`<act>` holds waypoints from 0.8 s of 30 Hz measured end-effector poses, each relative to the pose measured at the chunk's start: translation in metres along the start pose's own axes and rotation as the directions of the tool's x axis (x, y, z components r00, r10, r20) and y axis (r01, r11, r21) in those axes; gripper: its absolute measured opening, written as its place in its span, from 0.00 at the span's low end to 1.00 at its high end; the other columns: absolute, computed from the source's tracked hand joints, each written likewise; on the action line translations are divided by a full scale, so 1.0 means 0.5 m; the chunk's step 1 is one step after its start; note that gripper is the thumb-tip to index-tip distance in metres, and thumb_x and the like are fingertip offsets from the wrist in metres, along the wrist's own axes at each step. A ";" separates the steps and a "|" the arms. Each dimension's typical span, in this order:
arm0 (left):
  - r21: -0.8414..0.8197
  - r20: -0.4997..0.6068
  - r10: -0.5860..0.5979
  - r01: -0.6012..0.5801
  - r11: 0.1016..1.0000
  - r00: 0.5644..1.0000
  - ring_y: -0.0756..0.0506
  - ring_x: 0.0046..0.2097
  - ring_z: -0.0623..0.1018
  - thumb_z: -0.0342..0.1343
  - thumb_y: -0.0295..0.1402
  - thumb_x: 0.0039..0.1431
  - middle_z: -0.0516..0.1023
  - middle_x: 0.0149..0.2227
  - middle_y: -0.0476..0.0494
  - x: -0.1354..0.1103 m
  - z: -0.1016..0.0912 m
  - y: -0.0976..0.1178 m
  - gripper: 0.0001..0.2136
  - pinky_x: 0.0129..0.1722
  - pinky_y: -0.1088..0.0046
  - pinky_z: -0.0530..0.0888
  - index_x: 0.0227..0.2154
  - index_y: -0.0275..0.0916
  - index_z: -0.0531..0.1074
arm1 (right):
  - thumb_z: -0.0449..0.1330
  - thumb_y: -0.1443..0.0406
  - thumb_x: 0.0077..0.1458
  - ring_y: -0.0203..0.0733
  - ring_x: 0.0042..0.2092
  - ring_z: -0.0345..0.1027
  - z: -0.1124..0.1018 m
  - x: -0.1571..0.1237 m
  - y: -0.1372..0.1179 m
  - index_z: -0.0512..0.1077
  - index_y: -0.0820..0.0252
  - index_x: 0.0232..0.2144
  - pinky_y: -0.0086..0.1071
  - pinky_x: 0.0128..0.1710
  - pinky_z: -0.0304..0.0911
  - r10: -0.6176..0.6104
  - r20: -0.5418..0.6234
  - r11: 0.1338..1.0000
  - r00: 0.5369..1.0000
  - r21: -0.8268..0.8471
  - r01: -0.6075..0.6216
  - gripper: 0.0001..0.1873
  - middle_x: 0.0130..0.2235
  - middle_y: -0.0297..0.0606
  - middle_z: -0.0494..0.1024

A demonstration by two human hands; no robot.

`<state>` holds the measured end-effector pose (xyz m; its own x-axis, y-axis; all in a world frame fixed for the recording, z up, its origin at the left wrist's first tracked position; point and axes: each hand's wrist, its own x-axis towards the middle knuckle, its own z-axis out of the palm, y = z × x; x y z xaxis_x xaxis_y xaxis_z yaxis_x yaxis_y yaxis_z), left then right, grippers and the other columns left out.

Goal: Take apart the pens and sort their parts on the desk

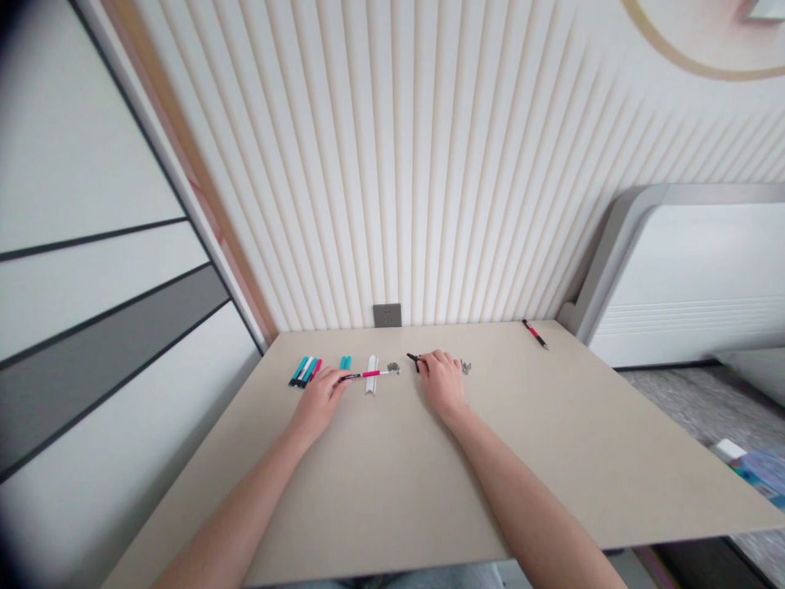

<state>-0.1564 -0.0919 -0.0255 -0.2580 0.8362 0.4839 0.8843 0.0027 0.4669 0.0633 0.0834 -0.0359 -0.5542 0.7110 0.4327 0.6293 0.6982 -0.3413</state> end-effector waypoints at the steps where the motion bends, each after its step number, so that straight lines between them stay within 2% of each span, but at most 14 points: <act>1: -0.002 -0.004 0.001 -0.001 1.000 1.000 0.42 0.43 0.76 0.49 0.32 0.65 0.76 0.39 0.43 0.000 0.000 0.000 0.09 0.44 0.63 0.73 0.40 0.40 0.74 | 0.51 0.62 0.64 0.45 0.45 0.69 -0.002 0.000 0.013 0.75 0.56 0.40 0.37 0.45 0.58 -0.006 -0.012 0.997 1.000 0.079 0.007 0.13 0.42 0.41 0.78; 4: 0.000 -0.025 0.012 -0.012 1.000 1.000 0.42 0.43 0.76 0.49 0.32 0.65 0.76 0.39 0.43 0.000 0.002 -0.003 0.09 0.44 0.62 0.73 0.40 0.40 0.74 | 0.51 0.62 0.64 0.44 0.43 0.70 -0.008 -0.004 0.051 0.75 0.57 0.41 0.37 0.45 0.62 -0.102 0.004 0.959 0.995 0.266 0.097 0.13 0.41 0.41 0.79; 7: 0.000 -0.041 0.028 -0.028 1.000 0.999 0.42 0.43 0.76 0.49 0.32 0.66 0.76 0.38 0.43 0.000 0.004 -0.005 0.08 0.44 0.63 0.73 0.39 0.40 0.73 | 0.51 0.61 0.64 0.45 0.43 0.71 -0.011 -0.008 0.066 0.75 0.57 0.41 0.39 0.46 0.63 -0.157 -0.001 0.933 0.988 0.327 0.149 0.13 0.41 0.41 0.79; 13: -0.015 -0.054 0.040 -0.041 0.999 0.998 0.43 0.43 0.76 0.49 0.32 0.65 0.76 0.38 0.44 0.001 0.001 -0.001 0.08 0.45 0.64 0.73 0.39 0.40 0.73 | 0.52 0.61 0.64 0.44 0.44 0.70 -0.016 -0.011 0.051 0.74 0.57 0.42 0.38 0.46 0.62 -0.214 -0.009 0.924 0.977 0.322 0.205 0.12 0.41 0.41 0.79; 24: -0.028 -0.027 0.038 -0.039 0.999 0.999 0.42 0.42 0.76 0.49 0.32 0.65 0.76 0.39 0.43 0.001 0.001 0.002 0.08 0.44 0.64 0.73 0.40 0.41 0.74 | 0.52 0.61 0.64 0.44 0.44 0.71 -0.020 -0.012 0.047 0.74 0.55 0.42 0.38 0.46 0.61 -0.230 -0.006 0.929 0.973 0.295 0.222 0.12 0.41 0.41 0.78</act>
<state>-0.1557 -0.0912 -0.0250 -0.2348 0.8206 0.5210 0.8824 -0.0449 0.4684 0.0868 0.0950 -0.0384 -0.6809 0.5306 0.5048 0.3011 0.8311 -0.4675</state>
